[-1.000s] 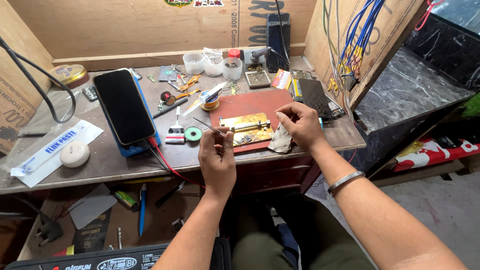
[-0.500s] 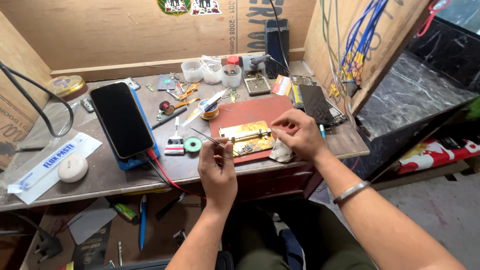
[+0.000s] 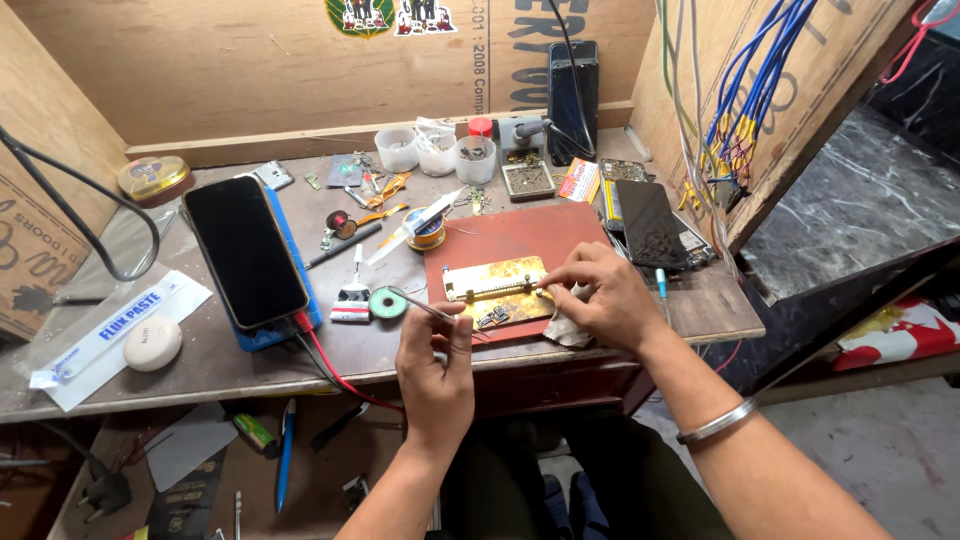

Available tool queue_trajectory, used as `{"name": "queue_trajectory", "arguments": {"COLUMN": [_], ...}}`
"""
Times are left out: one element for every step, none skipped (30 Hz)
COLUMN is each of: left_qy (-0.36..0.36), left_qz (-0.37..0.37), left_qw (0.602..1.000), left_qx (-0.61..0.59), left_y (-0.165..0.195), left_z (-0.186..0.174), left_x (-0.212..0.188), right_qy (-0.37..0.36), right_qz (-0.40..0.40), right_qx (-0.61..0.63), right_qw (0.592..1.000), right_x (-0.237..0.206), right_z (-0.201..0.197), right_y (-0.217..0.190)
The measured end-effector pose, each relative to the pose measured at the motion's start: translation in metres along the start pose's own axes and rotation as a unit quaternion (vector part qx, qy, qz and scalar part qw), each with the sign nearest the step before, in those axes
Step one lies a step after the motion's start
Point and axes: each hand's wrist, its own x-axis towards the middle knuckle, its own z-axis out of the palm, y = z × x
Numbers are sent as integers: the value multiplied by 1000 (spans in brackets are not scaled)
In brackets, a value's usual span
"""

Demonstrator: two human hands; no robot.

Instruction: The person solders a small circuit board clamped in a brass fixture on a repair bench, holding the board with tweezers while applying a soldering iron to its components. They then carry the board and a phone to the shop counter and handle the phone with a pry tool while a customer stands across the counter.

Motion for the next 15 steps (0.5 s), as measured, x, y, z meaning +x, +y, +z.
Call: {"name": "queue_trajectory", "arguments": {"left_qy": [0,1,3,4,4,4,4,3,3,2,3,3,3,2,1], "left_qz": [-2,4,9,14,7,-1,-9,-2,5,13,9,5,2,-6,-13], "left_qw": [1000,1000,1000,1000,1000,1000,1000,1000,1000,1000,1000,1000,1000,1000,1000], "left_qx": [3,0,-3,-7,-8,-8,-8,-9,-10,-10,-10,-11,-13,-13,-13], "left_y": [0,0,0,0,0,0,0,1,1,1,2,2,3,4,4], "left_z": [-1,-2,-2,-3,-3,-3,-3,-3,-4,-4,-5,-5,-4,-4,-5], "left_x": [0,0,0,-1,-1,-2,-2,-2,-2,-2,-3,-3,-3,-3,-3], "right_qy": [-2,-4,-6,-5,-5,-5,-9,-12,-16,-16,-16,-16,-15,-13,-11], "right_qz": [0,0,1,-11,-23,-35,-36,-38,-39,-16,7,31,33,36,38], "right_qx": [4,8,10,-6,-22,-38,-28,-18,-7,9,25,40,35,31,27], "right_qw": [1000,1000,1000,1000,999,999,999,999,999,1000,1000,999,999,999,999], "right_x": [0,0,-1,-2,-2,-2,-3,-3,-3,-3,-3,-3,-3,-3,-2], "right_z": [0,1,1,1,2,2,1,0,-1,-1,-3,-4,-4,-4,-4], "right_y": [-1,-1,-1,-1,-2,-2,-2,-2,-2,-3,-4,-5,-6,-8,-9]}}
